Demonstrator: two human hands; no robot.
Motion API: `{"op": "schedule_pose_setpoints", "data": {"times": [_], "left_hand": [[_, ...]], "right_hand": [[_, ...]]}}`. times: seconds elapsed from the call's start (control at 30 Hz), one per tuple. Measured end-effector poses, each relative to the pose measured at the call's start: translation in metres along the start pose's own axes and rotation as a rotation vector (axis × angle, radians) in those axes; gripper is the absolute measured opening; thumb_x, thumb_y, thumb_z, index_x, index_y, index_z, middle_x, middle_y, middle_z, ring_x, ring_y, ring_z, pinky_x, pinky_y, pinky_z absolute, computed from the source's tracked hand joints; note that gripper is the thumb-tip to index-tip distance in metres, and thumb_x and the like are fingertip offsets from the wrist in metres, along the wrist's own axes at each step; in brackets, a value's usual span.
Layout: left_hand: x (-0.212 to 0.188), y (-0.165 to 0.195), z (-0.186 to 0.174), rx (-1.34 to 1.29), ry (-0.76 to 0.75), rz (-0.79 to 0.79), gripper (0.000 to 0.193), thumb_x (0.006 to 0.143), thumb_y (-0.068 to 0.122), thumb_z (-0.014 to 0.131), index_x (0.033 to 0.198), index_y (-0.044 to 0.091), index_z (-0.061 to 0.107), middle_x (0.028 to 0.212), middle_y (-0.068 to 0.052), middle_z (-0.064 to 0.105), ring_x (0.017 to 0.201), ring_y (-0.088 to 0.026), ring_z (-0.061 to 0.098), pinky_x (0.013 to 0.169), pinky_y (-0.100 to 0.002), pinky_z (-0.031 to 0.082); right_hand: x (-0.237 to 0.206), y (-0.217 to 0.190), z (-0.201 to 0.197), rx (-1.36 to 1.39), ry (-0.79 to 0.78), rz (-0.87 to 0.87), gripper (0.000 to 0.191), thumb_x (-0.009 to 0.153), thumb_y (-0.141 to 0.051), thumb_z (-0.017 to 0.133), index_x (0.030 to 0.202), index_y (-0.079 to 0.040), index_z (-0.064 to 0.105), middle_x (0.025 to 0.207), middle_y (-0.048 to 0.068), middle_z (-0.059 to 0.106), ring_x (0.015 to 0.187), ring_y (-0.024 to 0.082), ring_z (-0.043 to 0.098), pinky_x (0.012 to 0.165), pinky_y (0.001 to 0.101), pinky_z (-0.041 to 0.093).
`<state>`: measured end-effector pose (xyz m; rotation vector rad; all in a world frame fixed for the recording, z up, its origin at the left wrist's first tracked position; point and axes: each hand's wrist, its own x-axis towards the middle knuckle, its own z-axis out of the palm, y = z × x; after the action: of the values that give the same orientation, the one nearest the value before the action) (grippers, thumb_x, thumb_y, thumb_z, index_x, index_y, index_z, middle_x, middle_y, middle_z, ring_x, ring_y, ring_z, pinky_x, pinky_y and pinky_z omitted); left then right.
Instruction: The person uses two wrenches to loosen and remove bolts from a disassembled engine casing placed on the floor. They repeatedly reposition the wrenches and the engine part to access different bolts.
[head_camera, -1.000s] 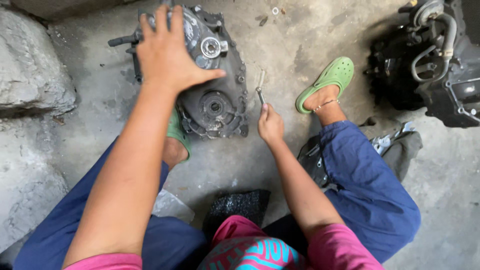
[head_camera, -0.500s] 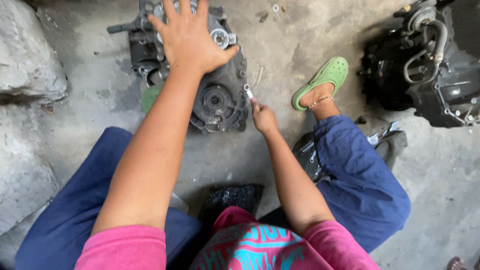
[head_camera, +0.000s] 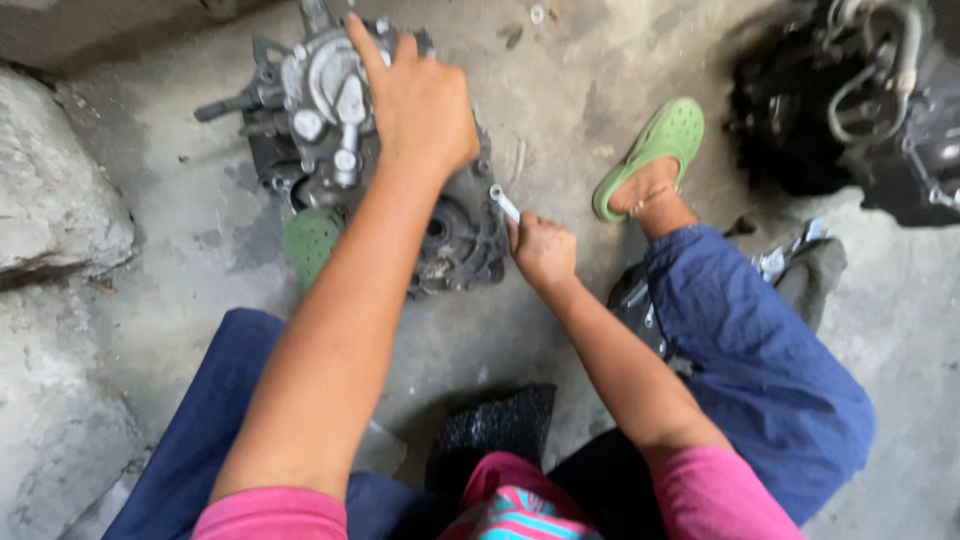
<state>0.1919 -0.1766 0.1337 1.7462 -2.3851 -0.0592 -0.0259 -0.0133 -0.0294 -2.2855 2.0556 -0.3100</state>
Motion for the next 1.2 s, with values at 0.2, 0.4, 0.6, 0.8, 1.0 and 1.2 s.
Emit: {"op": "schedule_pose_setpoints", "data": {"times": [0.2,0.4,0.6,0.8,1.0,1.2], "left_hand": [[-0.010,0.004,0.001,-0.155,0.202,0.051,0.013,0.079,0.020,0.074,0.071,0.010,0.077,0.072,-0.014,0.070,0.086,-0.029,0.067,0.121,-0.054,0.022],[-0.008,0.004,0.003,-0.174,0.235,0.062,0.014,0.077,0.019,0.076,0.067,0.009,0.076,0.070,-0.014,0.071,0.081,-0.027,0.067,0.110,-0.049,0.035],[-0.011,0.005,0.014,-0.153,0.226,0.072,0.015,0.078,0.021,0.078,0.069,0.010,0.076,0.073,-0.012,0.071,0.083,-0.027,0.067,0.106,-0.046,0.037],[-0.013,-0.002,0.001,-0.174,0.151,0.128,0.018,0.066,0.029,0.081,0.069,0.011,0.077,0.076,-0.011,0.074,0.085,-0.029,0.068,0.107,-0.049,0.033],[-0.008,-0.010,-0.016,-0.107,0.067,0.123,0.021,0.060,0.029,0.079,0.071,0.011,0.078,0.080,-0.014,0.075,0.095,-0.033,0.067,0.112,-0.049,0.028],[0.004,-0.002,0.002,-0.092,0.113,-0.019,0.012,0.069,0.020,0.072,0.071,0.010,0.079,0.079,-0.017,0.074,0.097,-0.033,0.067,0.114,-0.052,0.025]], "right_hand": [[0.001,0.004,-0.002,0.053,-0.050,0.007,0.038,0.101,-0.038,0.065,0.076,-0.009,0.064,0.068,0.017,0.068,0.058,0.040,0.066,0.053,0.0511,0.051],[0.005,0.002,-0.009,0.072,-0.068,0.019,0.038,0.099,-0.039,0.064,0.075,-0.009,0.064,0.068,0.018,0.068,0.059,0.041,0.066,0.055,0.0523,0.052],[0.005,0.003,-0.009,0.064,-0.076,0.018,0.039,0.099,-0.040,0.064,0.075,-0.009,0.065,0.068,0.017,0.069,0.059,0.041,0.066,0.055,0.0522,0.052],[-0.005,-0.010,-0.017,0.028,-0.024,0.143,0.035,0.093,-0.041,0.069,0.075,-0.011,0.067,0.069,0.014,0.069,0.064,0.039,0.068,0.058,0.0517,0.051],[-0.002,-0.045,-0.020,-0.062,0.157,0.588,0.039,0.088,-0.046,0.076,0.067,-0.013,0.071,0.066,0.014,0.068,0.067,0.038,0.067,0.061,0.0525,0.050],[0.017,-0.016,-0.014,-0.048,0.219,0.240,0.030,0.086,-0.037,0.079,0.069,-0.015,0.071,0.065,0.013,0.066,0.062,0.036,0.065,0.056,0.0506,0.049]]}}
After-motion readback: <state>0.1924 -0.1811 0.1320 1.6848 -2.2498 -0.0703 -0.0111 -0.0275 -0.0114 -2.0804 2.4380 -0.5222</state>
